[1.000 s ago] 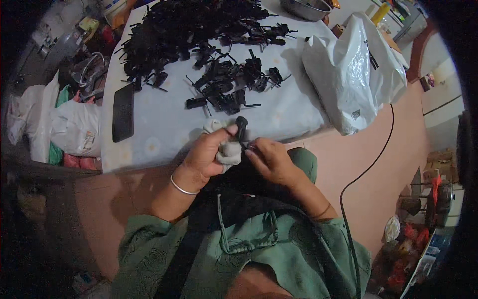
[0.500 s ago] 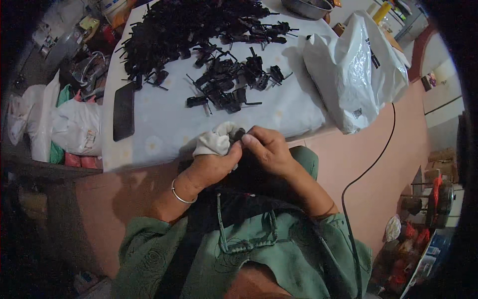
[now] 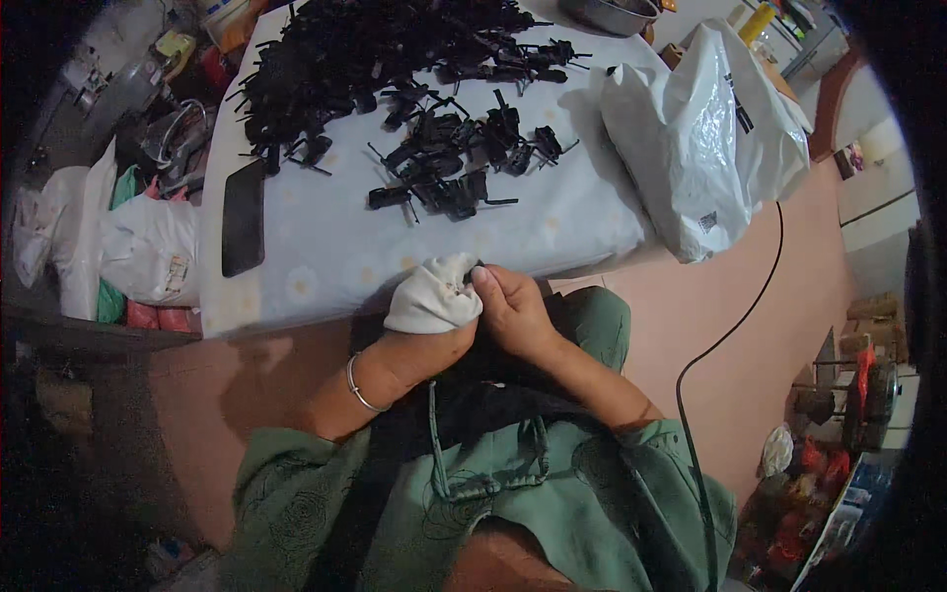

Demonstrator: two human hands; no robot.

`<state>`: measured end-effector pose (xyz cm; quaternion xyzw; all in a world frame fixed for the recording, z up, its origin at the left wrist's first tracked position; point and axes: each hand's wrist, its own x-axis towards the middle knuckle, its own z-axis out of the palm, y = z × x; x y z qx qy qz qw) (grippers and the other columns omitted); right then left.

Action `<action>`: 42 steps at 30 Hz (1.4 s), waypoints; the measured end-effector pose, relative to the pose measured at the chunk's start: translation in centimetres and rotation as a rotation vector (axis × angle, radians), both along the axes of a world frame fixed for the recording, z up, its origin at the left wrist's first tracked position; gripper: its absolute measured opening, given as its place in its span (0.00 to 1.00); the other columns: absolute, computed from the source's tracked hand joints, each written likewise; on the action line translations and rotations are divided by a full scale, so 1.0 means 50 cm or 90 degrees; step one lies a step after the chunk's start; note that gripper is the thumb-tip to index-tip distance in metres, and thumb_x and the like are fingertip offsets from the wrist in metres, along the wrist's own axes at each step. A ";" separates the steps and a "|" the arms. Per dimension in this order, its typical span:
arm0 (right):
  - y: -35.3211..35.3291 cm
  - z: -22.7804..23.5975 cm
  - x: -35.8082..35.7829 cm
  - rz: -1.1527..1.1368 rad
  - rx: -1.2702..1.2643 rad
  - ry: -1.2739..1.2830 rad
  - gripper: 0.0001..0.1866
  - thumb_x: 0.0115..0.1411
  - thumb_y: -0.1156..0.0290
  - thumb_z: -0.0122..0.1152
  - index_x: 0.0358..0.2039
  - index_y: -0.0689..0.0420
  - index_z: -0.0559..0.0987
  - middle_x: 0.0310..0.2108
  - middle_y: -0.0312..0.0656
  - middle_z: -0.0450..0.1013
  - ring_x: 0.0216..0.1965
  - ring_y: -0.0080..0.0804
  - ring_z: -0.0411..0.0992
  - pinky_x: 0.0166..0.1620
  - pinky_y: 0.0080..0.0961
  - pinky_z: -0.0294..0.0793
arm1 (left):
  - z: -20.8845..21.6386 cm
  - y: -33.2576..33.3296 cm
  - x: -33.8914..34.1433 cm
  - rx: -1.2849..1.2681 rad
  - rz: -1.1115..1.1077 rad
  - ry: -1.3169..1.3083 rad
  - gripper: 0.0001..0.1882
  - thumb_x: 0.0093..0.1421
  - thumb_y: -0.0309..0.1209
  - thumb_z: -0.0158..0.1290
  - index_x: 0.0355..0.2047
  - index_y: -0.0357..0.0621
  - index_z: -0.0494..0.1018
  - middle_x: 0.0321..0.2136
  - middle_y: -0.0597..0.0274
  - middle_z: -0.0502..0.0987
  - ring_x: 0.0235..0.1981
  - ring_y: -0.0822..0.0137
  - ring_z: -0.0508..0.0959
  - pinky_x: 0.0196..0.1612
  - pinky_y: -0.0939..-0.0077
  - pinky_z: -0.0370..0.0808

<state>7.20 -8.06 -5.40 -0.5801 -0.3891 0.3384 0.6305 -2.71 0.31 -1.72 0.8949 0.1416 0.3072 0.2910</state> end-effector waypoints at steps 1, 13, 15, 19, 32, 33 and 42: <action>-0.003 0.001 0.001 -0.002 -0.009 0.039 0.14 0.61 0.66 0.45 0.23 0.62 0.69 0.16 0.38 0.62 0.21 0.18 0.57 0.25 0.21 0.63 | -0.002 0.001 -0.001 -0.023 -0.017 -0.012 0.06 0.48 0.23 0.46 0.29 0.36 0.68 0.26 0.51 0.70 0.27 0.52 0.71 0.31 0.66 0.69; -0.027 0.054 0.071 0.067 0.020 -0.261 0.07 0.53 0.72 0.56 0.29 0.64 0.73 0.22 0.46 0.70 0.22 0.26 0.66 0.29 0.22 0.66 | 0.009 0.036 -0.009 -0.559 -0.056 0.059 0.13 0.58 0.27 0.43 0.44 0.39 0.61 0.18 0.69 0.67 0.19 0.75 0.67 0.20 0.80 0.64; -0.019 0.056 0.069 0.079 0.026 -0.241 0.07 0.52 0.72 0.56 0.27 0.63 0.74 0.21 0.45 0.69 0.22 0.25 0.65 0.27 0.22 0.66 | -0.002 0.032 -0.011 -0.419 -0.090 0.037 0.15 0.59 0.27 0.42 0.47 0.40 0.59 0.14 0.74 0.64 0.13 0.77 0.64 0.15 0.80 0.60; -0.010 0.044 0.059 0.050 -0.011 -0.173 0.06 0.54 0.72 0.55 0.25 0.62 0.72 0.19 0.39 0.67 0.21 0.22 0.62 0.25 0.19 0.63 | 0.017 0.020 -0.006 -0.617 -0.163 0.040 0.16 0.58 0.27 0.42 0.47 0.41 0.59 0.17 0.72 0.65 0.16 0.78 0.65 0.18 0.82 0.62; -0.011 0.065 0.050 0.117 -0.074 -0.238 0.12 0.59 0.69 0.46 0.22 0.64 0.68 0.17 0.50 0.64 0.18 0.42 0.61 0.24 0.30 0.62 | -0.015 0.022 -0.008 -0.200 -0.126 0.016 0.13 0.53 0.25 0.44 0.40 0.36 0.63 0.28 0.52 0.69 0.27 0.56 0.71 0.29 0.69 0.68; -0.012 0.062 0.043 0.116 -0.075 -0.239 0.12 0.59 0.69 0.46 0.22 0.64 0.68 0.17 0.50 0.64 0.18 0.42 0.61 0.24 0.30 0.62 | -0.010 0.017 -0.009 -0.045 -0.120 0.034 0.12 0.52 0.25 0.44 0.38 0.35 0.64 0.29 0.48 0.69 0.28 0.49 0.71 0.30 0.66 0.69; -0.003 0.061 0.096 0.023 -0.074 -0.366 0.14 0.58 0.65 0.49 0.21 0.62 0.68 0.16 0.39 0.61 0.17 0.26 0.58 0.22 0.25 0.60 | 0.083 0.018 -0.005 -0.134 -0.099 0.052 0.10 0.51 0.26 0.47 0.34 0.35 0.68 0.28 0.46 0.71 0.29 0.50 0.72 0.32 0.66 0.70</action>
